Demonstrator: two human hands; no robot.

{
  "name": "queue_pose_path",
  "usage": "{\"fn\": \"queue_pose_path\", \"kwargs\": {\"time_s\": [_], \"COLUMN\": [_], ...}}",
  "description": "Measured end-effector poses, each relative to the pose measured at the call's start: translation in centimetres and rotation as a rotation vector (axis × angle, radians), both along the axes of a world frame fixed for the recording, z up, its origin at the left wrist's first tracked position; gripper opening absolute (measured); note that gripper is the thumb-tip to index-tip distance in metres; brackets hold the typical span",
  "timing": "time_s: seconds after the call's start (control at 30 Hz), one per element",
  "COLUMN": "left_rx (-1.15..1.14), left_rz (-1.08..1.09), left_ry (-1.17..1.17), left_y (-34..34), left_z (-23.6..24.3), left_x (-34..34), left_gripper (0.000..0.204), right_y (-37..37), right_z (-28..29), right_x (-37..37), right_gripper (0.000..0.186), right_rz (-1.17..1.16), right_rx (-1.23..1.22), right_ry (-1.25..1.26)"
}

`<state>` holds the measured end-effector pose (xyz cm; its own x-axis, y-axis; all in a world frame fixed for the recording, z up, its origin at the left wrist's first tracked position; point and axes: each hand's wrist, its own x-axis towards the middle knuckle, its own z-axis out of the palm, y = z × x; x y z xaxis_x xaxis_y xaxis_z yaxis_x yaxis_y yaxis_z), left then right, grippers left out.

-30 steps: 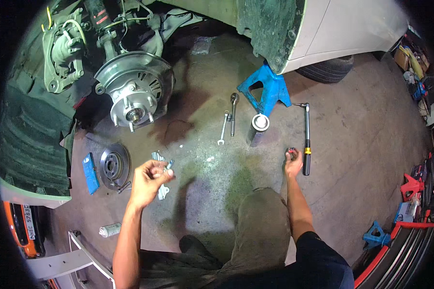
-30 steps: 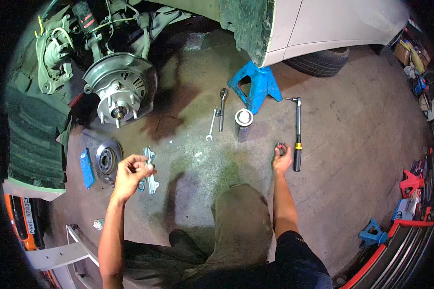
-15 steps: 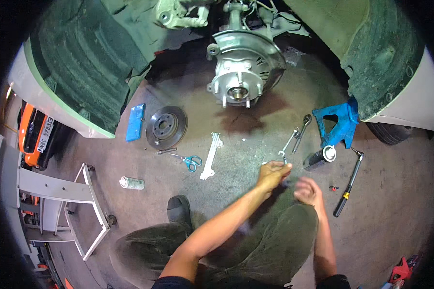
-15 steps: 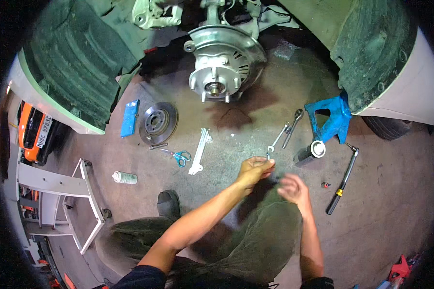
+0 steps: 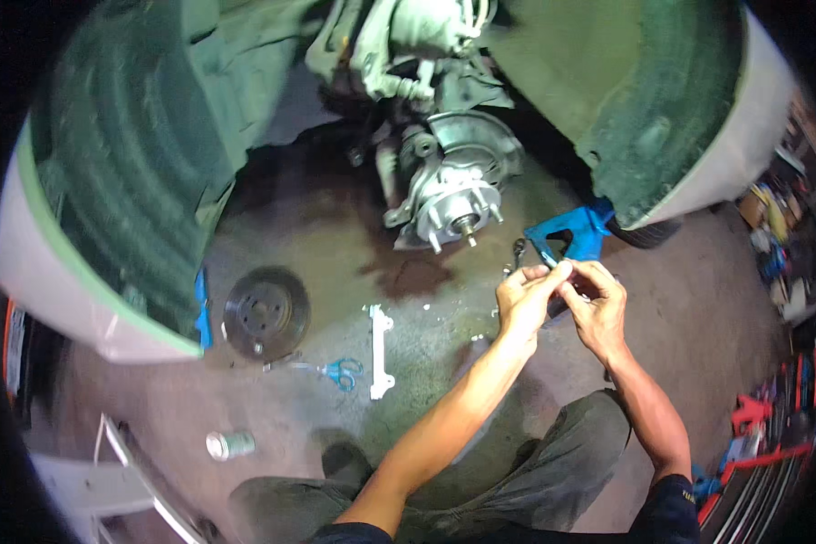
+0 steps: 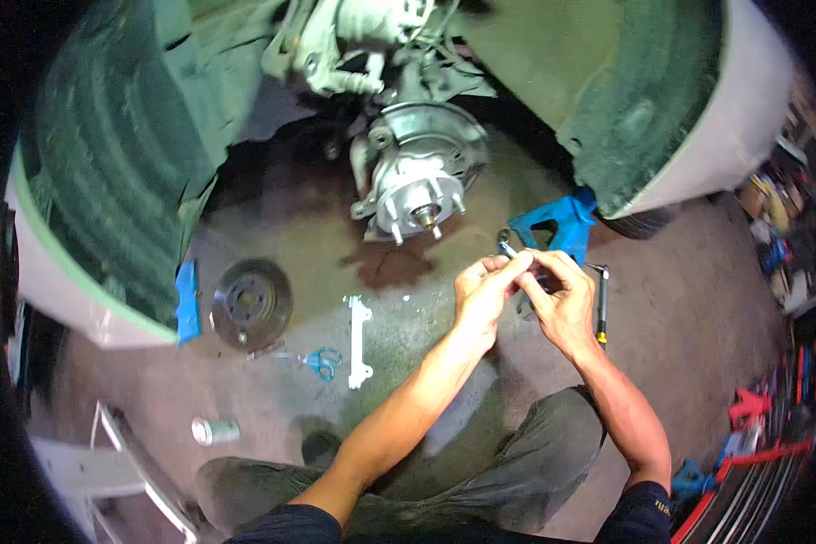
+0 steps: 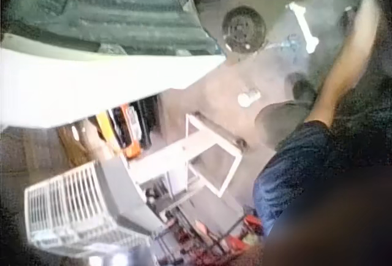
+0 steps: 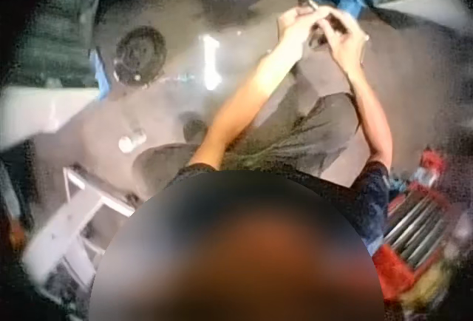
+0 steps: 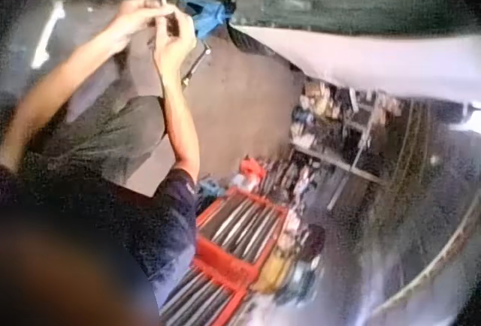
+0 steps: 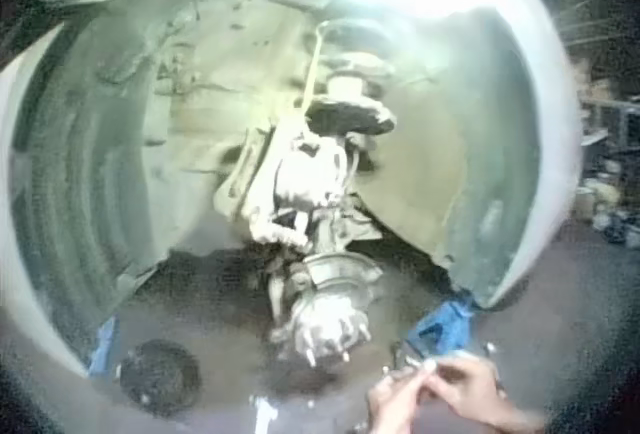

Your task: Installing and tightening bolts on a wheel hub and brake assembly.

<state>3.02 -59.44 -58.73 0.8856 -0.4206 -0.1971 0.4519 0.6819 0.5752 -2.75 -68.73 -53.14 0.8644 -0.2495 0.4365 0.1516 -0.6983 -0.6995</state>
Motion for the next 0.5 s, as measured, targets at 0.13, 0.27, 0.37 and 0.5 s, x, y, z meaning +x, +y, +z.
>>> {"fn": "queue_pose_path", "kwargs": {"time_s": [0.13,0.27,0.37,0.5], "left_rx": [0.038,-0.157,-0.16,0.257], "left_rz": [0.021,-0.035,-0.102,-0.099], "left_ry": [-0.199,-0.323,-0.414,-0.338], "left_y": [4.8,10.1,13.6,18.8], "left_z": [4.1,7.8,6.7,0.1], "left_x": [2.1,4.2,6.7,12.1], "left_gripper": [0.025,0.03,0.035,0.034], "right_y": [5.4,9.3,10.3,9.8], "right_z": [3.7,5.7,7.0,9.0], "right_x": [1.5,4.5,5.9,4.6], "right_gripper": [0.021,0.023,0.021,0.023], "right_rz": [-0.054,-0.079,0.014,0.11], "right_rx": [-0.148,0.07,0.317,0.403], "right_ry": [-0.228,-0.279,-0.162,-0.096]}}
